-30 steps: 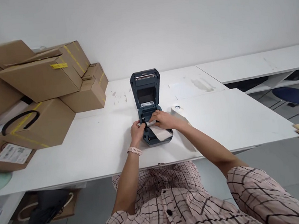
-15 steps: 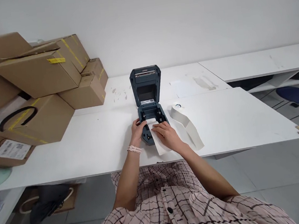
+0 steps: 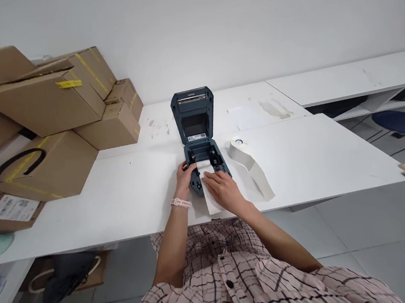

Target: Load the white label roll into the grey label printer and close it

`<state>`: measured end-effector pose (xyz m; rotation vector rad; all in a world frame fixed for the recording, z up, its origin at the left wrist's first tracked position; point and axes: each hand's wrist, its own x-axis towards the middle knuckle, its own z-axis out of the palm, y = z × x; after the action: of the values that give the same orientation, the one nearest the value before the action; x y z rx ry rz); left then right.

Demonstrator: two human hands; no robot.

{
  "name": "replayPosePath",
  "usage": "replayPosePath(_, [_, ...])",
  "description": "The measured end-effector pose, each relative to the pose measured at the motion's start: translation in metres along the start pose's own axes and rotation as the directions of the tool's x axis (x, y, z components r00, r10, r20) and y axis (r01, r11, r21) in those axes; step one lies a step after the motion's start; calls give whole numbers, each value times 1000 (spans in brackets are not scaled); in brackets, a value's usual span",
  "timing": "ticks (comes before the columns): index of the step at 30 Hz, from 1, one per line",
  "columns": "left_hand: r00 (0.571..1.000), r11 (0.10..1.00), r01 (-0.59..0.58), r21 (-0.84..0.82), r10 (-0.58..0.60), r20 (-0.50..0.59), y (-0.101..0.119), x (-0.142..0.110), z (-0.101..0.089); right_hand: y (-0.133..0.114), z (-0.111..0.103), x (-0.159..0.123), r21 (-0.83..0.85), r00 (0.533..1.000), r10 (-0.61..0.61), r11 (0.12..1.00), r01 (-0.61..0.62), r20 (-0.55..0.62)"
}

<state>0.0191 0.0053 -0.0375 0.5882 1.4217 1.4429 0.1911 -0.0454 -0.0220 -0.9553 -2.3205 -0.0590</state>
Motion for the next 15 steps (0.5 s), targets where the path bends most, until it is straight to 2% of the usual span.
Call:
replayPosePath(5, [1000,1000,7,8,-7,17,-2,1,-1,2,-2,-8,41,999,-19,999,20,-26])
replayPosePath(15, [998,999,20,34,-22,56,-2,2,-2,-2,-7,-12,59,998,24,998,-21,-50])
